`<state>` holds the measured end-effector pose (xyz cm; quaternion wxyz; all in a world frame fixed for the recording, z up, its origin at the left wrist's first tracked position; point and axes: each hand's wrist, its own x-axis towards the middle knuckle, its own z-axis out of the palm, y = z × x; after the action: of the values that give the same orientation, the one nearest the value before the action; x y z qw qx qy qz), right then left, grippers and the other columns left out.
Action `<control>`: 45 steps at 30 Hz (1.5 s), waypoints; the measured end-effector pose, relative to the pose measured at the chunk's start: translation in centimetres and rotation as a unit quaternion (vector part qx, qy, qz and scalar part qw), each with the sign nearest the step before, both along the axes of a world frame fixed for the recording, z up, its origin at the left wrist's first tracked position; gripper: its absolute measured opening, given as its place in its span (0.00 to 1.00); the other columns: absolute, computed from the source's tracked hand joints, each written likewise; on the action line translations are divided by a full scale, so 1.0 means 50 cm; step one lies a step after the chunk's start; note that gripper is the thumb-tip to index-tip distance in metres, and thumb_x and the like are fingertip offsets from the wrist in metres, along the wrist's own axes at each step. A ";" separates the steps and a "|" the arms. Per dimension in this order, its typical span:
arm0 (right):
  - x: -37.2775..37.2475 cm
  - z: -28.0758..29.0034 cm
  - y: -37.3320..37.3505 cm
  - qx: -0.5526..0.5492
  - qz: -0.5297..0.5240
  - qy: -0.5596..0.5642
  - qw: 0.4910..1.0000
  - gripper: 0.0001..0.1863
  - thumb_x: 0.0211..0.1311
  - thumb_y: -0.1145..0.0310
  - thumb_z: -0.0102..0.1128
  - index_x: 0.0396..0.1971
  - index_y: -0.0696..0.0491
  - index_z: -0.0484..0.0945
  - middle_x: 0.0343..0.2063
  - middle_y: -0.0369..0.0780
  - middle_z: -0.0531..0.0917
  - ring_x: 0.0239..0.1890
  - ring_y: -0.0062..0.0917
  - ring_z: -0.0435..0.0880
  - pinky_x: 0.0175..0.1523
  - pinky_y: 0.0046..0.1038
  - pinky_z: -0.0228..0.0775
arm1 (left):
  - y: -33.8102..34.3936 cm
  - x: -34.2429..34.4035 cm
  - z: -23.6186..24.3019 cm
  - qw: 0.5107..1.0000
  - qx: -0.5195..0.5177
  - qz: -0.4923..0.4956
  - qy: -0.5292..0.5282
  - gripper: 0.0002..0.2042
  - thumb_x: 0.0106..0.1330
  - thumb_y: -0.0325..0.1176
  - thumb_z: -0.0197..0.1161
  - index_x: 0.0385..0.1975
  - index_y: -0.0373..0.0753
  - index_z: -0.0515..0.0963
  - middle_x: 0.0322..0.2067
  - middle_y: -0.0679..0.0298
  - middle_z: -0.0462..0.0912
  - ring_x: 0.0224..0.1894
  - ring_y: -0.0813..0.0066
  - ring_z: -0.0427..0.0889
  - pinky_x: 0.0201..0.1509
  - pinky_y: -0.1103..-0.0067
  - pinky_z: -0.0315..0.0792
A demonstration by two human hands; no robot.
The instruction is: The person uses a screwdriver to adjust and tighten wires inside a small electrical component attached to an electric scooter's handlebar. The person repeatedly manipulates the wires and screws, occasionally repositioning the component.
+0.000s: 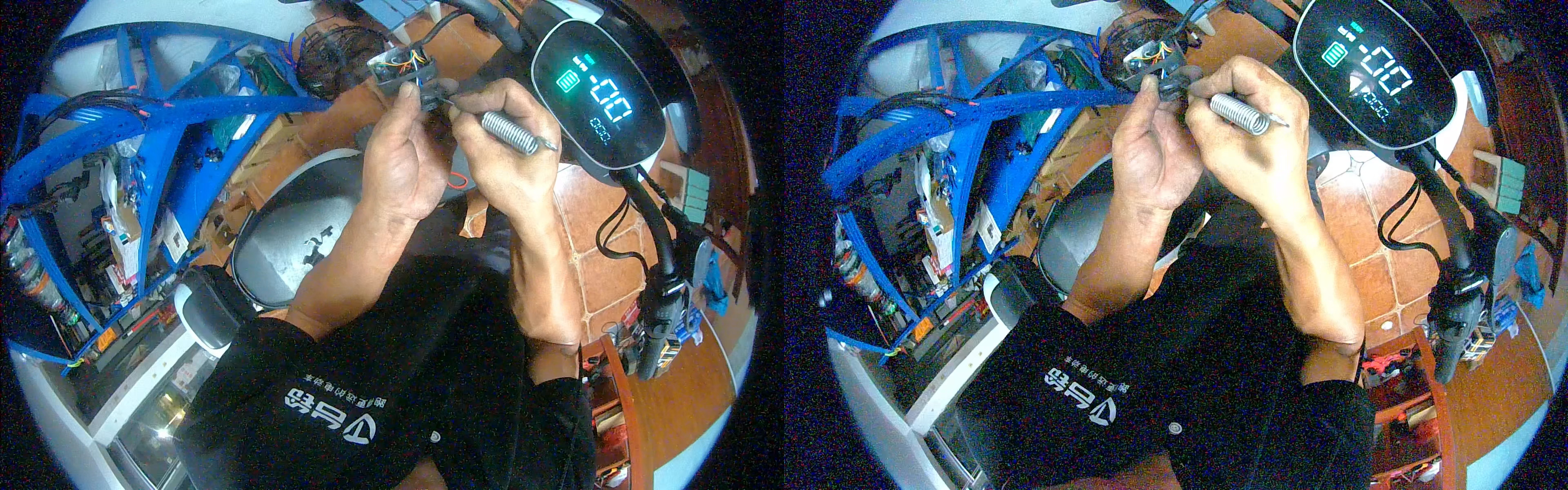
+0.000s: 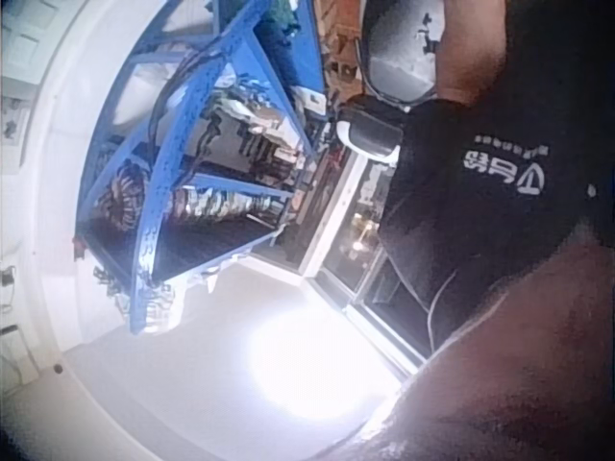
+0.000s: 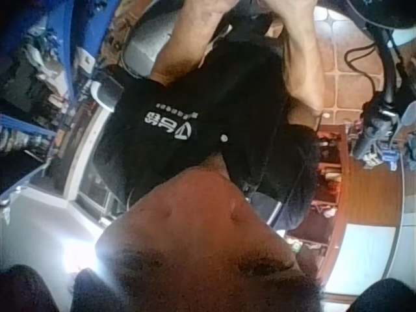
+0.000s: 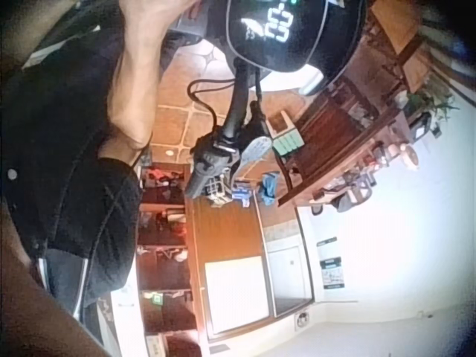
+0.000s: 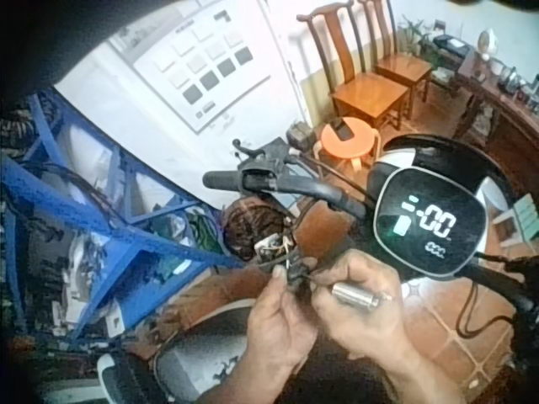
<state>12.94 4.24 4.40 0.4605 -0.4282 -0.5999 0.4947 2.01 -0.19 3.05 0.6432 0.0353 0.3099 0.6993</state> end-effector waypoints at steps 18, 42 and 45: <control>0.002 0.005 0.007 0.018 0.018 -0.024 0.999 0.04 0.43 0.77 0.62 0.23 0.56 0.78 0.22 0.41 0.81 0.27 0.30 0.82 0.34 0.28 0.74 | -0.001 -0.011 -0.016 0.999 0.012 -0.008 -0.029 0.18 0.71 0.43 0.52 0.51 0.35 0.72 0.47 0.58 0.79 0.53 0.66 0.75 0.63 0.70 0.64; 0.001 -0.006 0.005 -0.006 0.006 0.003 1.000 0.03 0.45 0.79 0.60 0.23 0.57 0.77 0.21 0.39 0.80 0.25 0.23 0.80 0.33 0.24 0.72 | -0.003 -0.008 -0.017 1.000 0.017 -0.013 0.004 0.18 0.71 0.44 0.52 0.50 0.36 0.73 0.46 0.59 0.80 0.52 0.66 0.75 0.63 0.69 0.64; 0.004 0.001 0.009 0.011 0.030 0.006 0.999 0.03 0.45 0.79 0.60 0.23 0.57 0.77 0.20 0.39 0.80 0.25 0.22 0.80 0.33 0.24 0.72 | 0.002 0.000 -0.005 1.000 -0.008 0.007 0.004 0.18 0.71 0.45 0.52 0.48 0.36 0.74 0.42 0.61 0.80 0.48 0.69 0.75 0.58 0.71 0.65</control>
<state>13.13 4.69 4.44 0.4540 -0.4022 -0.6149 0.5041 2.00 -0.10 2.82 0.6374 0.0309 0.3185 0.7009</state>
